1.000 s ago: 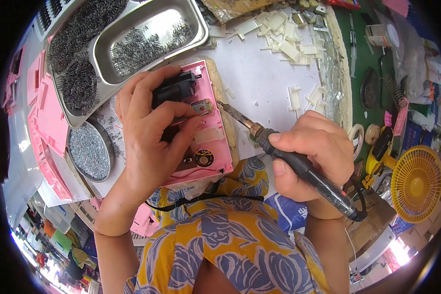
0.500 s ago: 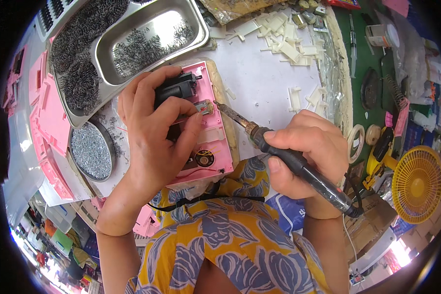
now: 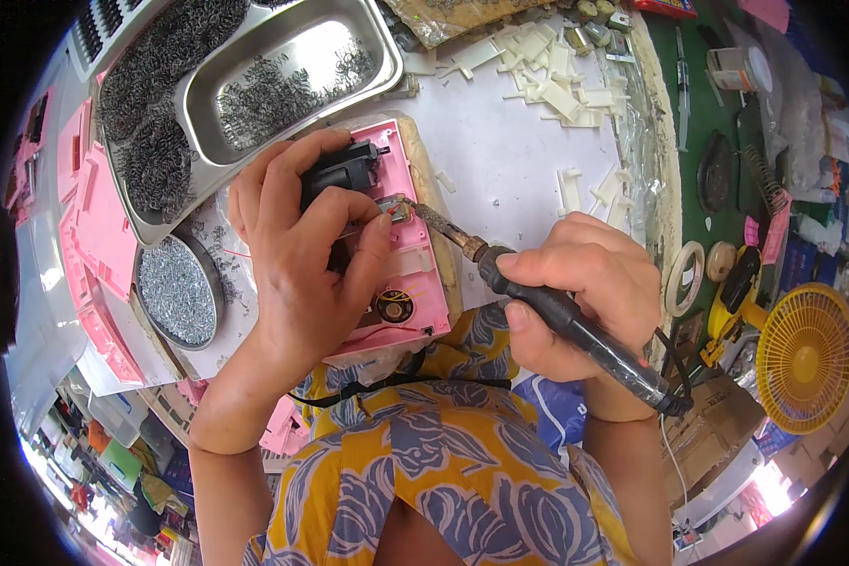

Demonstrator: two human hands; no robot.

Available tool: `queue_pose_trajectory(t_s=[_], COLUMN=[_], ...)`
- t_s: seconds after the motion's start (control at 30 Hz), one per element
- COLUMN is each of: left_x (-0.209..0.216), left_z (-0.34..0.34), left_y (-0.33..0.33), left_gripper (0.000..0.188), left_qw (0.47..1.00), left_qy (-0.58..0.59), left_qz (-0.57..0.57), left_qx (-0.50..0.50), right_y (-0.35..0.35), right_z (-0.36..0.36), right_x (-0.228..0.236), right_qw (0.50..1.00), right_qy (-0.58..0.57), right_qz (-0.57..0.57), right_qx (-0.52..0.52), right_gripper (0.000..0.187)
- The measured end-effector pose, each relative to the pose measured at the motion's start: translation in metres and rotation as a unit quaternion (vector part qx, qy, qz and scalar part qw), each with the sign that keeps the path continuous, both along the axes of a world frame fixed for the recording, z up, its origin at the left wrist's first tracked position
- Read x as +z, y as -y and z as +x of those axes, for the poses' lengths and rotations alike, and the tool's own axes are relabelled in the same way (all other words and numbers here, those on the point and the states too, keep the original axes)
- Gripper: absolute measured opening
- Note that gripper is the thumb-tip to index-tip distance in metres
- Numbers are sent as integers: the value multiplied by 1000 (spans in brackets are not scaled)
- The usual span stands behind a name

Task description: Assembling a pink electronic toy, including soldering internal components and securing the casing with an electric screwdriver.

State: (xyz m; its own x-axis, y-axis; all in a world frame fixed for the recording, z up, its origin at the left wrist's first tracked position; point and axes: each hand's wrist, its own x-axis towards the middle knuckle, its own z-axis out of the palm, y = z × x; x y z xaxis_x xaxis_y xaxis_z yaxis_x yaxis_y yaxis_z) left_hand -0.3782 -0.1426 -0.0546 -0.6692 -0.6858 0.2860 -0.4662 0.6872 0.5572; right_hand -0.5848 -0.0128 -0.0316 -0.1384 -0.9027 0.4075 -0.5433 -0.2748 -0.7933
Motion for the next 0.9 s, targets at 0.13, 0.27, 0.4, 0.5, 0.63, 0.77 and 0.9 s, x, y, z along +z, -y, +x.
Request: queue_pose_trajectory(t_s=[0.13, 0.27, 0.4, 0.5, 0.63, 0.77, 0.9], left_x=[1, -2, -4, -5, -6, -5, -5], left_z=[0, -1, -1, -2, -1, -2, -2], left_y=[0, 0, -1, 0, -1, -1, -1], left_gripper=[13, 14, 16, 17, 17, 16, 16], left_qw=[1000, 1000, 1000, 999, 999, 999, 999], left_qy=[0, -12, -19, -24, -20, -21, -21], left_qz=[1, -6, -17, -24, -24, -29, -28], left_qx=[2, 1, 3, 2, 6, 6, 5], right_y=[1, 1, 1, 1, 1, 1, 1], right_z=[1, 1, 2, 2, 2, 2, 1], right_x=[2, 1, 0, 0, -1, 1, 1], right_qw=[1000, 1000, 1000, 1000, 1000, 1000, 1000], right_qy=[-6, -8, -7, -6, -5, -8, -11], right_qz=[8, 14, 10, 11, 8, 5, 10], right_qx=[7, 4, 3, 2, 8, 6, 10], right_gripper=[21, 21, 21, 21, 21, 21, 21])
